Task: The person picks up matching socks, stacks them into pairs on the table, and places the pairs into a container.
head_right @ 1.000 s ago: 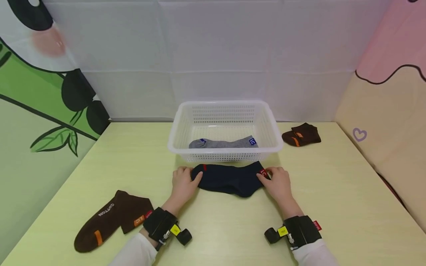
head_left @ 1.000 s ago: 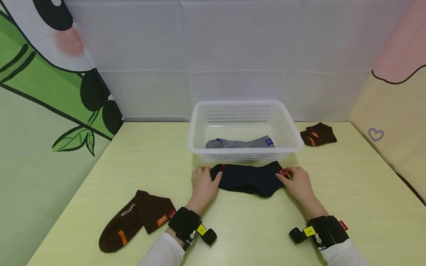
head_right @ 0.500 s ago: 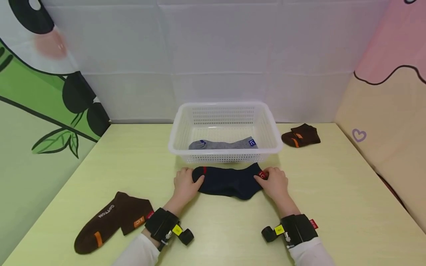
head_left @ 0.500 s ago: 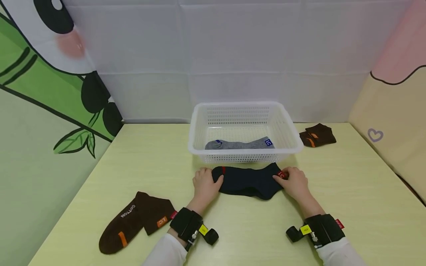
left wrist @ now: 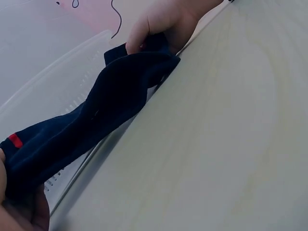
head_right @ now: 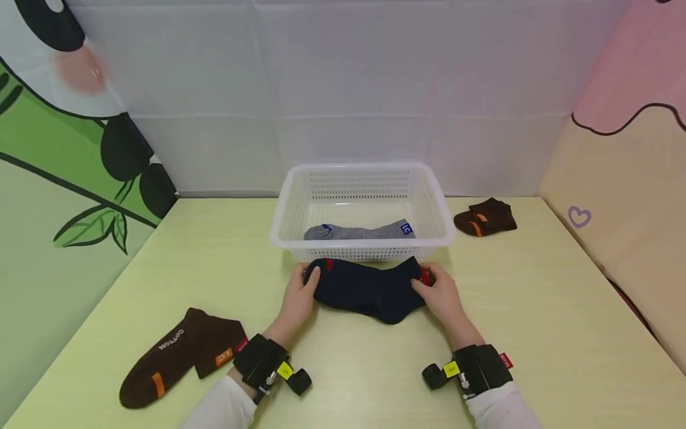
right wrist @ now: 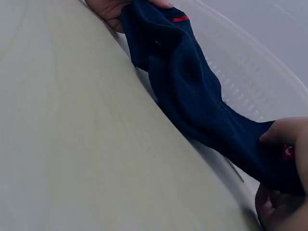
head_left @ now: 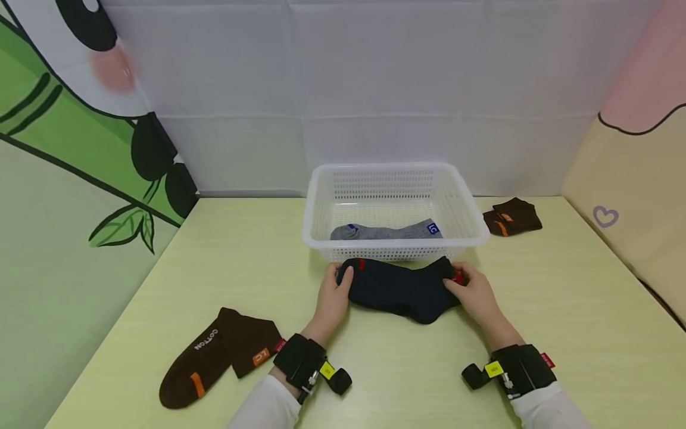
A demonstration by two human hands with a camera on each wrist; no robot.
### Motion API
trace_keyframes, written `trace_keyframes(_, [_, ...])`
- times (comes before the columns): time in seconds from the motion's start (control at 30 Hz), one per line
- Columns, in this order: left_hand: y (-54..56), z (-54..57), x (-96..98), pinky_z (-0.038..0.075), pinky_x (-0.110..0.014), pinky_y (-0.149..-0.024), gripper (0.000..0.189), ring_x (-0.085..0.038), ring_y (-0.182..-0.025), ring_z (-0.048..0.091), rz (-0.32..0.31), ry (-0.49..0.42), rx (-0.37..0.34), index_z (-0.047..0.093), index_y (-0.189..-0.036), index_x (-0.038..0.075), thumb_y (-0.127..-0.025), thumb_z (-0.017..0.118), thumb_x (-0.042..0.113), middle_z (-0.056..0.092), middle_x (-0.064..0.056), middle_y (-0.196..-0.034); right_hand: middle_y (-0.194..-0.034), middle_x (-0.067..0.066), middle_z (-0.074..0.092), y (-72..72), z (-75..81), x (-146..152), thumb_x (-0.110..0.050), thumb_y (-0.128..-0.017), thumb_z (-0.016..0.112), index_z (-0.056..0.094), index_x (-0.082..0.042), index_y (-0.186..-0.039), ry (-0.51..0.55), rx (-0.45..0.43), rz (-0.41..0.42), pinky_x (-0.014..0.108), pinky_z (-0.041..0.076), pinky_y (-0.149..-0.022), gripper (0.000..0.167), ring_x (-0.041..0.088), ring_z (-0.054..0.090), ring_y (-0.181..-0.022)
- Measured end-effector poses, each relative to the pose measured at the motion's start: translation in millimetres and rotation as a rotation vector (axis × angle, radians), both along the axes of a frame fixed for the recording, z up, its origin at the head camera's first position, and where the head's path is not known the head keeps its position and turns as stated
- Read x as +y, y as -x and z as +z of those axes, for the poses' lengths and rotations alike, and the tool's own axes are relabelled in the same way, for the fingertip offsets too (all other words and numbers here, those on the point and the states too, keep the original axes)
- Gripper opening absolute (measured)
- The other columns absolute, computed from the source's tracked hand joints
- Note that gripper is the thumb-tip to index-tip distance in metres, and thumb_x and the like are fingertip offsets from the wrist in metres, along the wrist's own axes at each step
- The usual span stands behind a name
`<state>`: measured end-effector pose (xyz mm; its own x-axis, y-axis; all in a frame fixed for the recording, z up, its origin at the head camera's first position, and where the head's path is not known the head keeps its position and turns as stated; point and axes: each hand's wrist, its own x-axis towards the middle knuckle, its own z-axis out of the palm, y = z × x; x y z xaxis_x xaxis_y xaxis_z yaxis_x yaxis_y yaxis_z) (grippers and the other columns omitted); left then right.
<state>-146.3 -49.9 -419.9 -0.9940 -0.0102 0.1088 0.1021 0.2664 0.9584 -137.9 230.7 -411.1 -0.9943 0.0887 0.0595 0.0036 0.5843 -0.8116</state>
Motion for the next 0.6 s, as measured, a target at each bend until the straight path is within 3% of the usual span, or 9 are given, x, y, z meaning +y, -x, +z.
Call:
trace_keyframes(0.1, [0.5,2.1,0.0,0.038,-0.033,-0.084,0.029,-0.02,-0.096,0.047,0.029,-0.105,-0.016,0.05,-0.111,-0.001,-0.101,0.044,0.026,0.053,-0.013,-0.106,-0.089,0.004,0.061,-0.2,1.1,0.9,-0.02,-0.091,0.062,0.059,0.003,-0.112,0.157,-0.038,0.0,0.02,0.043,-0.072,0.032,0.009,0.052,-0.081])
trace_keyframes(0.23, [-0.6,6.8,-0.3,0.035,-0.033,-0.088,0.03,-0.019,-0.101,0.044,0.07,-0.197,-0.056,0.051,-0.109,0.0,-0.102,0.042,0.027,0.052,-0.011,-0.11,-0.079,-0.011,0.059,-1.6,2.4,1.5,-0.02,-0.094,0.059,0.064,-0.011,-0.099,0.481,-0.105,0.043,0.019,0.047,-0.068,0.011,0.003,0.056,-0.074])
trace_keyframes(0.33, [-0.7,8.5,-0.8,0.033,-0.031,-0.086,0.028,-0.017,-0.099,0.042,0.1,-0.263,-0.086,0.051,-0.107,0.0,-0.102,0.041,0.025,0.05,-0.006,-0.103,-0.079,-0.012,0.064,-2.7,3.4,2.1,-0.019,-0.097,0.053,0.064,-0.023,-0.089,0.698,-0.153,0.111,0.021,0.052,-0.066,0.014,0.004,0.063,-0.072])
trace_keyframes(0.4, [-0.3,8.6,-0.9,0.035,-0.028,-0.083,0.024,-0.014,-0.093,0.044,0.114,-0.34,-0.101,0.052,-0.104,0.0,-0.101,0.042,0.022,0.048,-0.002,-0.096,-0.081,-0.01,0.066,-3.3,3.9,2.7,-0.017,-0.098,0.049,0.064,-0.025,-0.087,0.814,-0.175,0.164,0.023,0.054,-0.066,0.02,0.006,0.066,-0.073])
trace_keyframes(0.6, [-0.5,9.6,-0.7,0.044,-0.018,-0.069,0.01,-0.002,-0.071,0.054,0.111,-0.588,-0.108,0.051,-0.099,0.008,-0.1,0.045,0.016,0.051,0.008,-0.079,-0.091,-0.007,0.069,-5.2,4.2,4.5,-0.014,-0.101,0.041,0.066,-0.023,-0.099,1.01,-0.178,0.3,0.024,0.054,-0.07,0.027,0.007,0.067,-0.081])
